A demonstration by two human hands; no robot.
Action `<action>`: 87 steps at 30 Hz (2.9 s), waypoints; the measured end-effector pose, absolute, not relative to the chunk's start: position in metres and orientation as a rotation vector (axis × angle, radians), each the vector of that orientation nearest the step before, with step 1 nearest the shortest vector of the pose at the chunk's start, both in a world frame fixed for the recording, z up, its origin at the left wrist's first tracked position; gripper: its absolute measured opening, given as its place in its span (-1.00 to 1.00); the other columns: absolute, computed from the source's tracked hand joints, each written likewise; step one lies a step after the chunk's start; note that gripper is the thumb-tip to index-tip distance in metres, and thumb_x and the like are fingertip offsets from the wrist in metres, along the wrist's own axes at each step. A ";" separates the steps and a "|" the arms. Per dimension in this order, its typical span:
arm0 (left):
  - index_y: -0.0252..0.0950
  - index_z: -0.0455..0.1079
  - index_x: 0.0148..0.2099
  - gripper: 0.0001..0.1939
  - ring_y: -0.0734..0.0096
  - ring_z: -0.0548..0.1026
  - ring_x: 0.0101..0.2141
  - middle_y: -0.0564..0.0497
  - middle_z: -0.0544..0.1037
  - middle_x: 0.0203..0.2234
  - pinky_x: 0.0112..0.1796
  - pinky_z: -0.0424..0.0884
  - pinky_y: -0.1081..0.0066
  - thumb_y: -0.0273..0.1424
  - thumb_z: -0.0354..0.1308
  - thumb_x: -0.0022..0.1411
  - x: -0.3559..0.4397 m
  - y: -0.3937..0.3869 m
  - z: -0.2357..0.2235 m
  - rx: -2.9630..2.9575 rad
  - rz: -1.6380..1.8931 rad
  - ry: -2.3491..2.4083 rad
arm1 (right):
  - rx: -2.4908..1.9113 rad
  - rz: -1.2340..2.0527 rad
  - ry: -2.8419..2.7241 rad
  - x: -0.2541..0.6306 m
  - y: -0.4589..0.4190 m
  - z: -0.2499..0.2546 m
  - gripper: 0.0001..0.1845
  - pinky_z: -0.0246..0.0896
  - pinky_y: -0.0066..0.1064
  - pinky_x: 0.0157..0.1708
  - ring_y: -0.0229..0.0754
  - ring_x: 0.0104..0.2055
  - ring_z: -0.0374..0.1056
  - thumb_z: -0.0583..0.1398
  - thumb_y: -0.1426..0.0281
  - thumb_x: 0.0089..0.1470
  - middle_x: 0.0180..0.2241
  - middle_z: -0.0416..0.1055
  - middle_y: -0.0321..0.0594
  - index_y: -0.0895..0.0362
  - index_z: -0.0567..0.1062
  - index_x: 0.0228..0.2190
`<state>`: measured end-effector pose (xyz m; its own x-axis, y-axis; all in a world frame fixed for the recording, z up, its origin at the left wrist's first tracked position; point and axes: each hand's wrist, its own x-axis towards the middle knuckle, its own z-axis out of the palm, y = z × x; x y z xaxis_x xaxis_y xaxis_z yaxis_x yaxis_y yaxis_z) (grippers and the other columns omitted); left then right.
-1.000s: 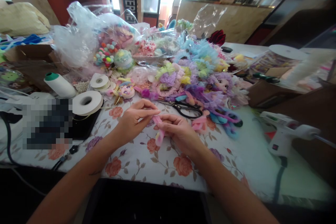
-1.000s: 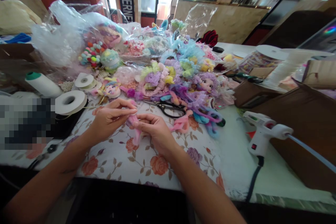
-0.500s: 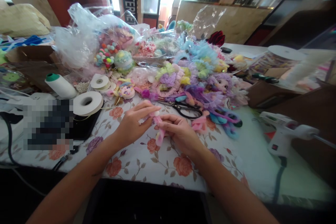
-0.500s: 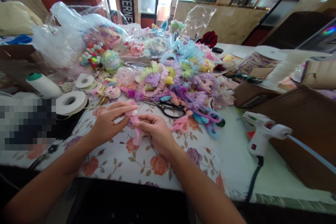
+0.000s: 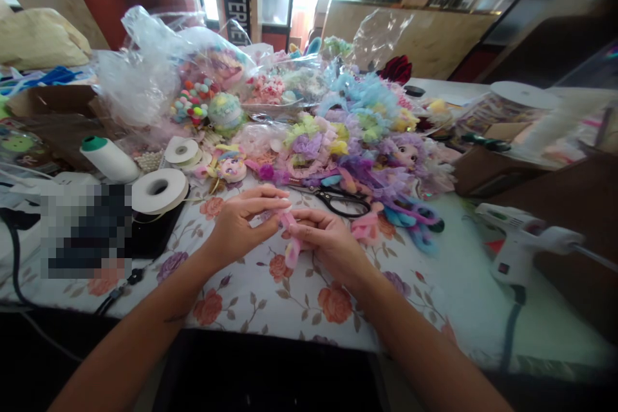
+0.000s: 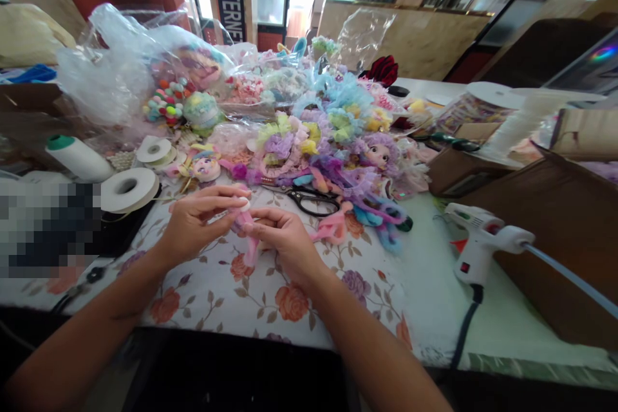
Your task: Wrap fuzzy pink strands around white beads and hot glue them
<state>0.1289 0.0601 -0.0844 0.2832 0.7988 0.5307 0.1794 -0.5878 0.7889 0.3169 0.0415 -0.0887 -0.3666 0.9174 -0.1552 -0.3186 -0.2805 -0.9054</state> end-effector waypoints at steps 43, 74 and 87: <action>-0.13 0.63 -0.13 -0.81 0.34 0.57 -0.16 -0.03 0.61 -0.19 -0.18 0.54 0.40 -0.44 0.28 0.21 0.130 0.067 -0.091 1.797 1.270 0.875 | -0.958 1.738 -1.059 0.316 0.042 -0.089 -0.79 0.24 -0.53 -0.51 -0.37 -0.53 0.36 0.44 0.34 -0.14 -0.48 0.55 -0.29 0.11 0.66 -0.37; -0.14 0.57 -0.02 -0.75 0.29 0.53 -0.10 -0.09 0.56 -0.14 -0.12 0.48 0.32 -0.43 0.14 0.32 0.130 0.066 -0.094 2.173 1.301 0.888 | -0.984 1.711 -1.063 0.317 0.042 -0.088 -0.79 0.15 -0.52 -0.53 -0.38 -0.54 0.27 0.44 0.29 -0.13 -0.52 0.47 -0.33 0.12 0.65 -0.39; -0.17 0.54 0.00 -0.72 0.30 0.53 -0.14 -0.12 0.54 -0.17 -0.15 0.48 0.30 -0.48 0.09 0.34 0.132 0.065 -0.096 2.303 1.328 0.812 | -1.009 1.779 -1.028 0.318 0.041 -0.088 -0.77 0.19 -0.49 -0.55 -0.34 -0.59 0.29 0.42 0.27 -0.11 -0.61 0.43 -0.34 0.15 0.61 -0.43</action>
